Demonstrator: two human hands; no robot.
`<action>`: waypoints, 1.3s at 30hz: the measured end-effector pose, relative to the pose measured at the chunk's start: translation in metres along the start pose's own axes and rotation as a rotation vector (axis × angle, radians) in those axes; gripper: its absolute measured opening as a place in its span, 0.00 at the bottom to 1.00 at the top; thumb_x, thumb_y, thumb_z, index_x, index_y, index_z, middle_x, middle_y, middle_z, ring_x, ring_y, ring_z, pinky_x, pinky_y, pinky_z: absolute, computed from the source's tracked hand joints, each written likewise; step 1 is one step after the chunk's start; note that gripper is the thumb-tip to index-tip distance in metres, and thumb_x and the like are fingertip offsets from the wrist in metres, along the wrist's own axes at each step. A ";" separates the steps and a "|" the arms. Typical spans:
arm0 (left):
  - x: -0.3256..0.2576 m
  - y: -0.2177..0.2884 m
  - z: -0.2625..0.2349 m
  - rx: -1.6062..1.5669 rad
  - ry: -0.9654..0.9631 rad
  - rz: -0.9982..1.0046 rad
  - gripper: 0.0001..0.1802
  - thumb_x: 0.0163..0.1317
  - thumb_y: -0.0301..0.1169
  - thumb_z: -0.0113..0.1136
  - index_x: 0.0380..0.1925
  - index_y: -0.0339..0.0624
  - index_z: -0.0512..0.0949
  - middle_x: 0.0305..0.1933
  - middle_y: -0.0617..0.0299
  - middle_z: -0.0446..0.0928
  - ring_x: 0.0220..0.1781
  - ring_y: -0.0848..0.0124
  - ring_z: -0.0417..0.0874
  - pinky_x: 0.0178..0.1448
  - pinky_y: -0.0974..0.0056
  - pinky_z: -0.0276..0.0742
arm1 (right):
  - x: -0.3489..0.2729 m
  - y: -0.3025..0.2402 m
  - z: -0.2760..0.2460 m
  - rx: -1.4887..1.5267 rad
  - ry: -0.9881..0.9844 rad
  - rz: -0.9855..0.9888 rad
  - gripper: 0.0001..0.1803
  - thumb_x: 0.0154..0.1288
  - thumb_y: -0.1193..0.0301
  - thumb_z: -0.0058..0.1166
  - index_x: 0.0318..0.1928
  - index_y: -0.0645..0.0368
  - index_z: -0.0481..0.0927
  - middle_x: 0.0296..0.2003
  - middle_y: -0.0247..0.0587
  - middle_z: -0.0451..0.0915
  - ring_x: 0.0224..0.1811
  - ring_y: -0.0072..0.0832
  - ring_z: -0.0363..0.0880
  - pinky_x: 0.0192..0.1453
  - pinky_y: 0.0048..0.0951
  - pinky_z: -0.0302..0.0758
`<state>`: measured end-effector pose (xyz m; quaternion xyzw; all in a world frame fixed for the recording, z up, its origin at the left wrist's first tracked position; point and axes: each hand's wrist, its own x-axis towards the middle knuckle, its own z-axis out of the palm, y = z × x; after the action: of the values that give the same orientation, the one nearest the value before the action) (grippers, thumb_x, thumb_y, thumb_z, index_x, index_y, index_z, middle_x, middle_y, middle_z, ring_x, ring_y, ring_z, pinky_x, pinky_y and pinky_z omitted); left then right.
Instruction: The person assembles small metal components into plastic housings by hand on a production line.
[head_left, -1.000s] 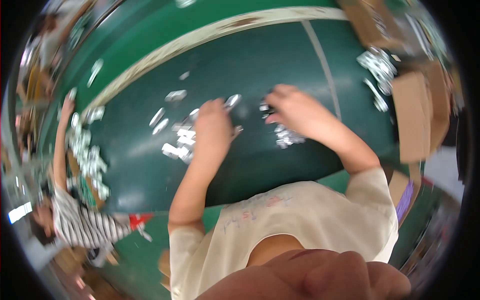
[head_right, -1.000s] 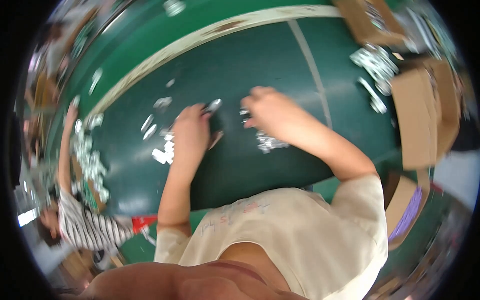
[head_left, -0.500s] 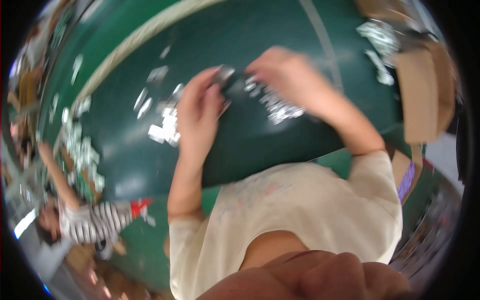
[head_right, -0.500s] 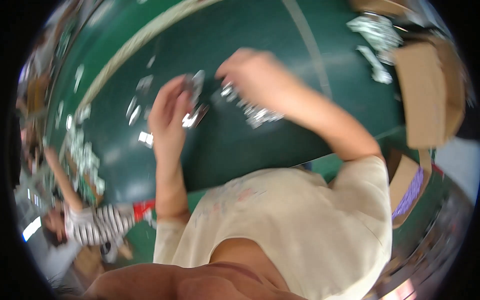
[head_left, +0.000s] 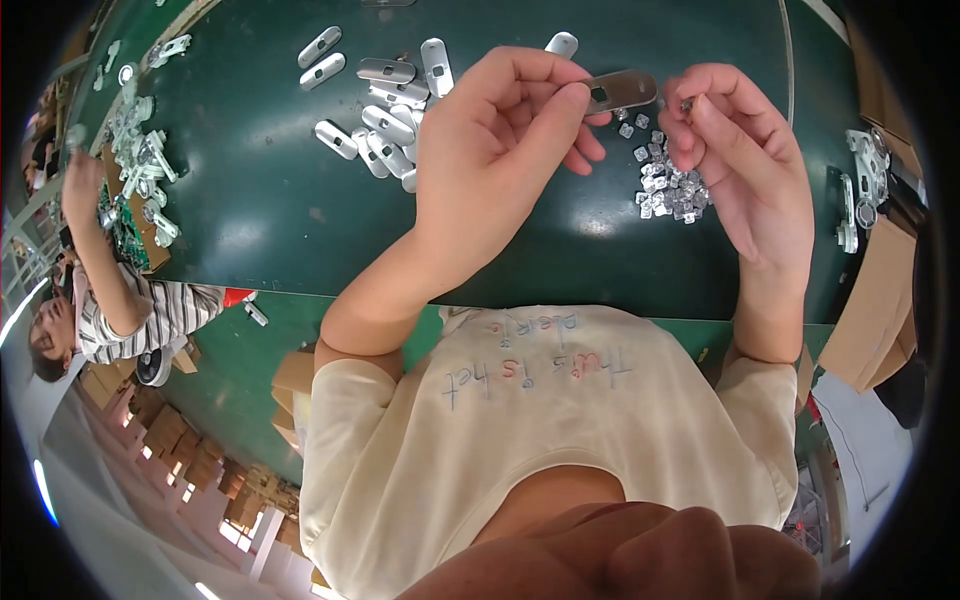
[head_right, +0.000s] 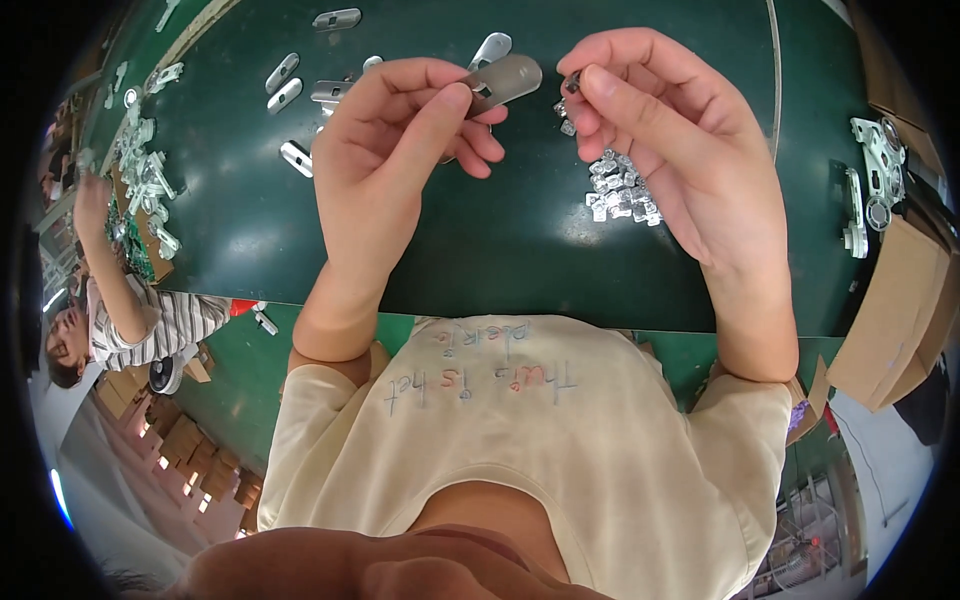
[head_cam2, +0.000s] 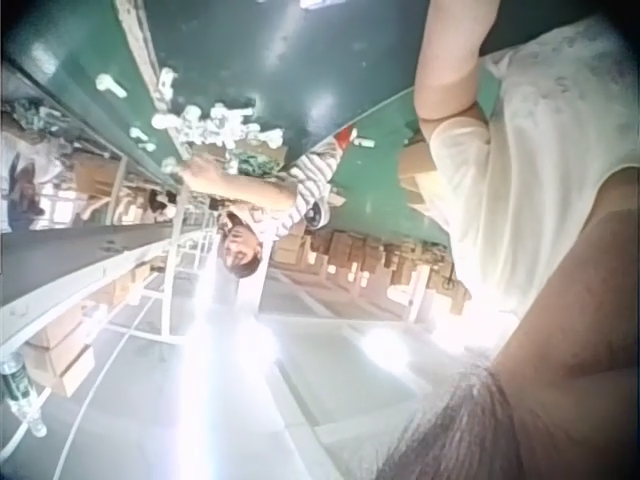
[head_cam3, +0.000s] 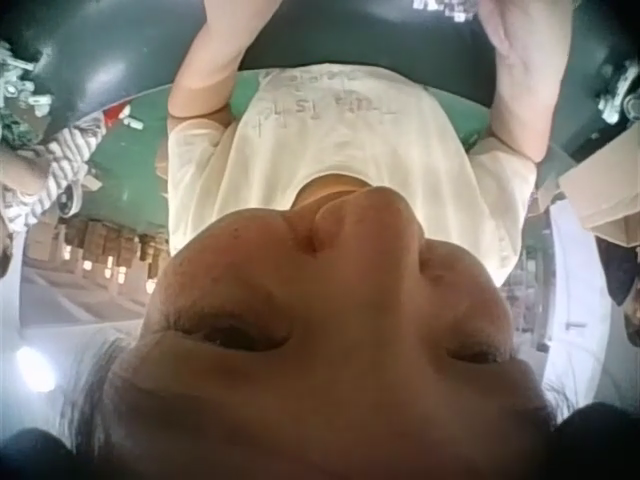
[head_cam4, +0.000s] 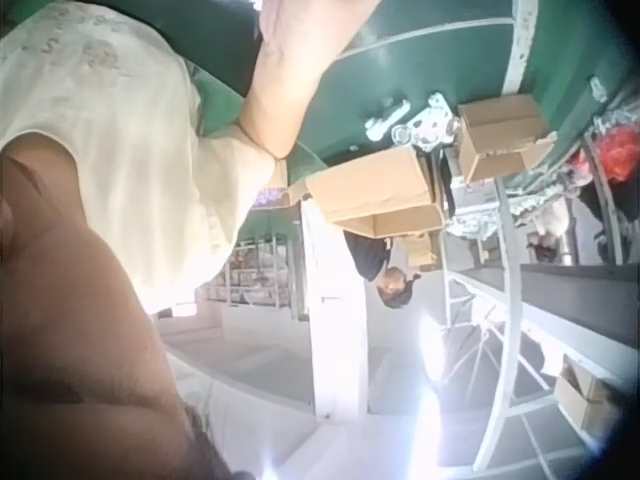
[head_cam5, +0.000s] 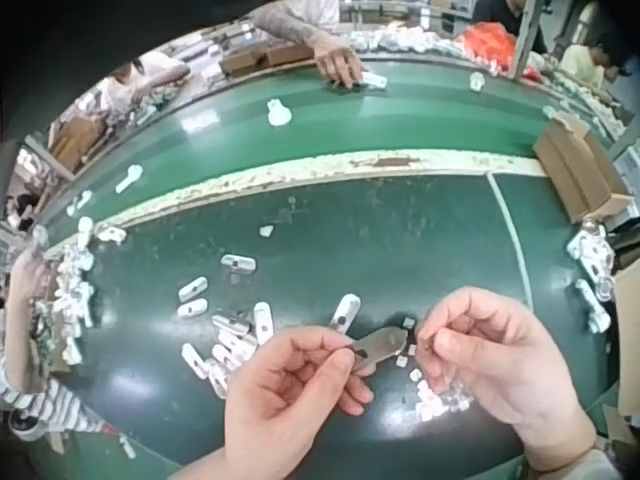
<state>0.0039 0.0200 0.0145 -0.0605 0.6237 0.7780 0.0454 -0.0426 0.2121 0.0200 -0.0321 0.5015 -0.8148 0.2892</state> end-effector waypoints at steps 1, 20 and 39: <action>0.000 0.000 0.000 -0.029 -0.013 -0.019 0.09 0.62 0.22 0.52 0.41 0.27 0.72 0.36 0.49 0.79 0.29 0.71 0.80 0.31 0.70 0.77 | -0.001 0.000 0.002 0.001 0.003 0.002 0.11 0.65 0.74 0.48 0.44 0.68 0.75 0.32 0.37 0.76 0.33 0.18 0.73 0.37 0.19 0.70; -0.002 -0.018 0.015 0.240 -0.177 0.037 0.08 0.51 0.30 0.62 0.25 0.36 0.77 0.25 0.56 0.79 0.27 0.71 0.82 0.31 0.68 0.75 | -0.019 0.012 -0.003 -0.916 0.141 -0.338 0.07 0.65 0.82 0.42 0.42 0.69 0.73 0.42 0.44 0.74 0.44 0.25 0.73 0.45 0.21 0.70; -0.005 -0.021 0.013 -0.124 0.008 0.175 0.04 0.56 0.20 0.51 0.30 0.29 0.73 0.25 0.54 0.79 0.26 0.71 0.84 0.31 0.71 0.78 | -0.012 0.014 -0.006 -0.994 0.243 -0.455 0.09 0.68 0.78 0.44 0.45 0.69 0.73 0.43 0.43 0.73 0.36 0.23 0.70 0.41 0.20 0.68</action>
<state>0.0111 0.0370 -0.0023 -0.0117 0.5774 0.8158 -0.0289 -0.0289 0.2180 0.0079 -0.1781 0.8354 -0.5200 -0.0039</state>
